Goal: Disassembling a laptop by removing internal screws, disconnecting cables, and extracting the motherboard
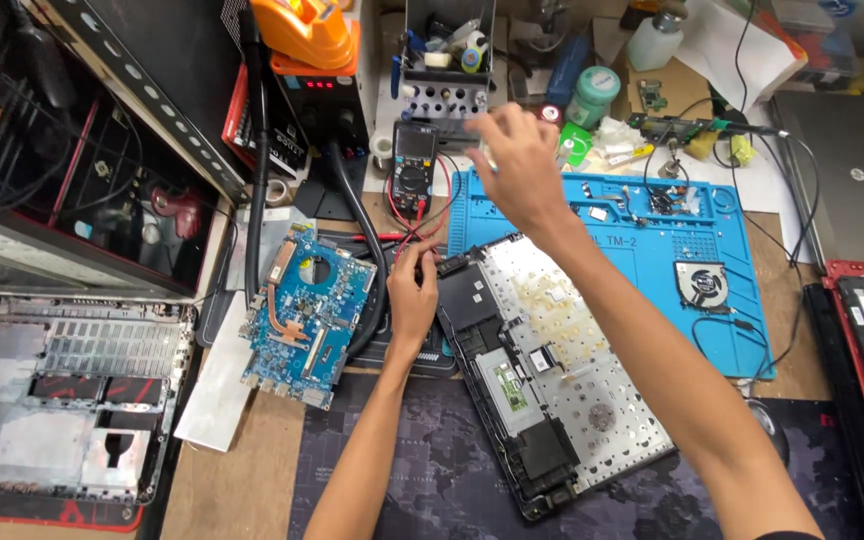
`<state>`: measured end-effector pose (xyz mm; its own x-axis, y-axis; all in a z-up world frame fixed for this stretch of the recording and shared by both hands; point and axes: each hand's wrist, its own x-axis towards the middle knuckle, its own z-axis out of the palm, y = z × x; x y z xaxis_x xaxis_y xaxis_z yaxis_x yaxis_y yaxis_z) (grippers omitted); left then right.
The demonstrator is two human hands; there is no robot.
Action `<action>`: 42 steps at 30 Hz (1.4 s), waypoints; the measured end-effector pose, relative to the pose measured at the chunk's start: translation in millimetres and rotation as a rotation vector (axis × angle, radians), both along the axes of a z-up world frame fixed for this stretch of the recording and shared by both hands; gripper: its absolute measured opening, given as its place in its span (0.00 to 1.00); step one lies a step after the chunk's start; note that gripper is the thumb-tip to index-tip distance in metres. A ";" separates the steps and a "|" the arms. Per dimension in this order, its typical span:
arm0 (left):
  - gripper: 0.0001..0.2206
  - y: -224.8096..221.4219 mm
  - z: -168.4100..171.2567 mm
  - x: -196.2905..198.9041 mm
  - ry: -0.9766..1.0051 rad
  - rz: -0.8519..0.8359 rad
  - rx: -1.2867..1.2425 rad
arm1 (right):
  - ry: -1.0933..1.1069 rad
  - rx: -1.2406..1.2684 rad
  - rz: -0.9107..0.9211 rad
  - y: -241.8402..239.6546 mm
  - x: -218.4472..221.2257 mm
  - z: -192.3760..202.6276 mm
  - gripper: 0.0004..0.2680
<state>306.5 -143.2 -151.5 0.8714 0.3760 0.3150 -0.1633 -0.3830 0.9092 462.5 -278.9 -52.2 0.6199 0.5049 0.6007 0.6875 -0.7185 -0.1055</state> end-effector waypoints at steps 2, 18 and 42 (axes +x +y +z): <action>0.12 1.3 0.5 0.6 -0.005 -0.011 0.010 | -0.069 -0.064 -0.071 24.1 17.6 -0.3 0.12; 0.13 1.6 -10.2 6.1 0.023 -0.010 -0.009 | -0.103 0.040 -0.058 45.8 33.4 33.1 0.03; 0.12 0.0 26.5 -12.1 0.070 -0.033 -0.105 | 0.708 0.739 0.147 -25.9 -73.5 -38.8 0.11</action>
